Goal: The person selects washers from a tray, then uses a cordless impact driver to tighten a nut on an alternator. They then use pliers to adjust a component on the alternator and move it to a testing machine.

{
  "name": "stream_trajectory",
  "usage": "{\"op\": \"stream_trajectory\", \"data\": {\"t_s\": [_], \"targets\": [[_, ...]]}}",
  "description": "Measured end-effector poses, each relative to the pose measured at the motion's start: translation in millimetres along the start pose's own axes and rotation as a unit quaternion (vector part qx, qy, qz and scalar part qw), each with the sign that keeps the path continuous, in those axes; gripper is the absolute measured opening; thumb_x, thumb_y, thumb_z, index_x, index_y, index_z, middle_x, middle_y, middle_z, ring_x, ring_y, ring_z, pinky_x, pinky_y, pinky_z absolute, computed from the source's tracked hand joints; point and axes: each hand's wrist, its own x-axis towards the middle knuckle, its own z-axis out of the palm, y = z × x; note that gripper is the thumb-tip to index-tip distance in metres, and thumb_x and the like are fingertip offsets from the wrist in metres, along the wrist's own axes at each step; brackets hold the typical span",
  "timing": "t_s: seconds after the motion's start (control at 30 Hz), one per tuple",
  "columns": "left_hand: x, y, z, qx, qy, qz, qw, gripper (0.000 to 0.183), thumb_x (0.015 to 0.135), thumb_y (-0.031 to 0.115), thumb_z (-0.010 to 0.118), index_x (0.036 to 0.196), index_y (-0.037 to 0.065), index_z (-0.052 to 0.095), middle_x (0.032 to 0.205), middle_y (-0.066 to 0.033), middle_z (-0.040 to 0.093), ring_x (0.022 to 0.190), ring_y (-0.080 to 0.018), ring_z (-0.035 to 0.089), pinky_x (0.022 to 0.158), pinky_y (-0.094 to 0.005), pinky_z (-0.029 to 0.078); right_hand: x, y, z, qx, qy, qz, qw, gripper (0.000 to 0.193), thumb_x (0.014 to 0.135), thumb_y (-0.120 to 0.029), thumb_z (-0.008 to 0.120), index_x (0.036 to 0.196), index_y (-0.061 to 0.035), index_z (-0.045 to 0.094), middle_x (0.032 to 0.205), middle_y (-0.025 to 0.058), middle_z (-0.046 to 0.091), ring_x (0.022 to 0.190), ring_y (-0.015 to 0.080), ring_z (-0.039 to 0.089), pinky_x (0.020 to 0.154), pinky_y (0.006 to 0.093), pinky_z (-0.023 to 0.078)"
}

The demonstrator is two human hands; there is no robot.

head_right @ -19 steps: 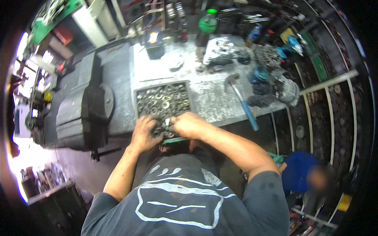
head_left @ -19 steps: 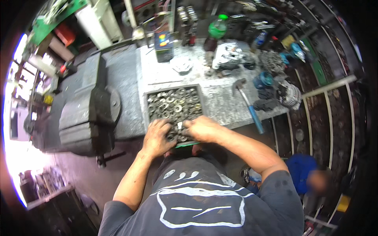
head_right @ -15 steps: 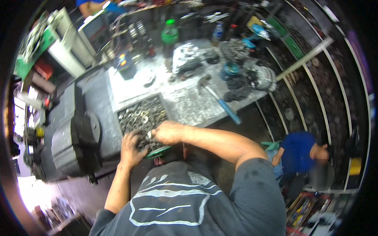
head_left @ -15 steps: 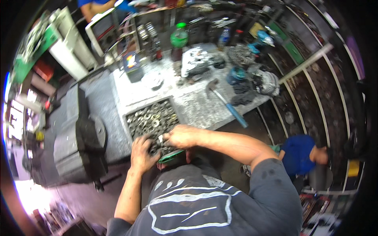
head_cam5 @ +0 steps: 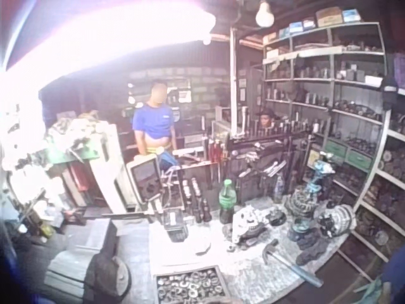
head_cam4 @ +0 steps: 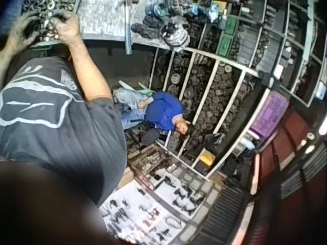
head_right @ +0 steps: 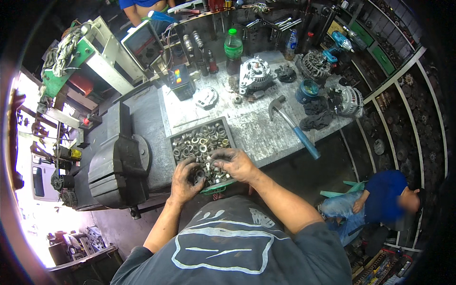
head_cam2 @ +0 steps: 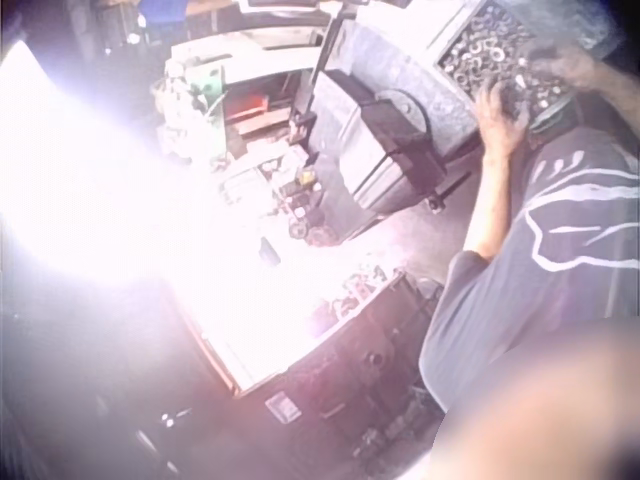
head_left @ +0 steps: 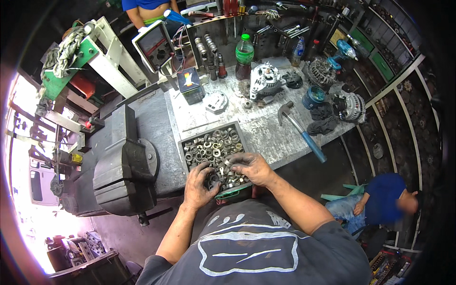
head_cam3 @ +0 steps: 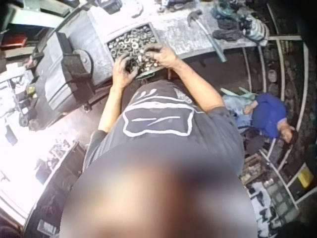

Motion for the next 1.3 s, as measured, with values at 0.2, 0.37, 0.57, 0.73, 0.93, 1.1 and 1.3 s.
{"op": "stream_trajectory", "data": {"t_s": [0.2,0.37,0.57,0.73,0.93,1.1,1.3], "targets": [[1.9,4.4,-2.5,0.006,0.013,0.012,1.0,0.054,0.072,0.013,0.087,0.122,0.007,0.067,0.134,-0.0173,0.066,0.123,-0.0396,0.063,0.106,-0.0497,0.051,-7.9,-10.3,-10.4,0.266,-0.009,-0.022,0.964,0.049,0.099,0.004,0.07,0.146,0.0015,0.058,0.13,0.0091,0.067,0.12,0.0197,0.068,0.107,0.0319,0.055],[0.6,4.7,-4.9,-0.014,0.057,0.018,0.998,0.053,0.071,0.01,0.087,0.119,0.006,0.067,0.128,-0.0174,0.067,0.117,-0.0406,0.065,0.102,-0.0494,0.053,-10.5,-13.4,-13.9,0.271,-0.004,-0.026,0.962,0.041,0.1,-0.001,0.071,0.139,0.0008,0.061,0.129,0.0157,0.069,0.117,0.0257,0.071,0.106,0.0416,0.058],[-0.1,2.0,-5.5,-0.025,0.052,0.01,0.998,0.05,0.073,0.011,0.087,0.119,0.006,0.068,0.13,-0.0162,0.069,0.118,-0.0396,0.065,0.103,-0.049,0.053,-7.6,-13.2,-17.9,0.295,0.016,0.004,0.955,0.045,0.101,-0.011,0.074,0.141,-0.0006,0.058,0.125,0.0164,0.073,0.112,0.0254,0.073,0.1,0.0405,0.06],[-2.1,-1.0,-6.7,-0.027,0.086,0.022,0.996,0.049,0.074,0.011,0.087,0.118,0.006,0.067,0.128,-0.0159,0.069,0.117,-0.039,0.065,0.102,-0.0493,0.053,-4.9,-4.4,-12.3,0.22,0.035,0.007,0.975,0.048,0.102,-0.019,0.075,0.142,0.0009,0.059,0.12,0.0142,0.075,0.103,0.0228,0.074,0.096,0.0387,0.059],[-3.7,-4.6,-6.1,-0.009,0.122,-0.004,0.993,0.045,0.078,0.01,0.085,0.118,0.005,0.065,0.126,-0.0153,0.069,0.118,-0.0381,0.065,0.103,-0.0496,0.052,-2.3,15.5,-13.2,0.049,0.053,0.045,0.996,0.051,0.105,-0.036,0.072,0.134,0.0056,0.065,0.101,0.0096,0.076,0.091,0.0146,0.072,0.084,0.0293,0.058],[25.0,-27.1,-19.7,0.073,0.165,-0.074,0.981,0.039,0.088,0.016,0.08,0.124,0.005,0.068,0.128,-0.0153,0.07,0.122,-0.0381,0.064,0.108,-0.0489,0.048,-0.8,21.8,-15.8,0.058,0.059,0.052,0.995,0.053,0.104,-0.039,0.073,0.133,0.0044,0.066,0.101,0.0081,0.074,0.088,0.0142,0.07,0.083,0.0285,0.058],[88.4,-43.7,-12.8,0.129,0.046,-0.148,0.979,0.032,0.093,0.028,0.079,0.118,0.008,0.077,0.117,-0.0123,0.073,0.112,-0.0337,0.068,0.1,-0.0474,0.052,-1.3,15.8,-12.5,0.044,0.044,0.033,0.998,0.048,0.103,-0.034,0.074,0.134,0.0029,0.065,0.105,0.008,0.073,0.089,0.0139,0.07,0.083,0.0277,0.057]]}}
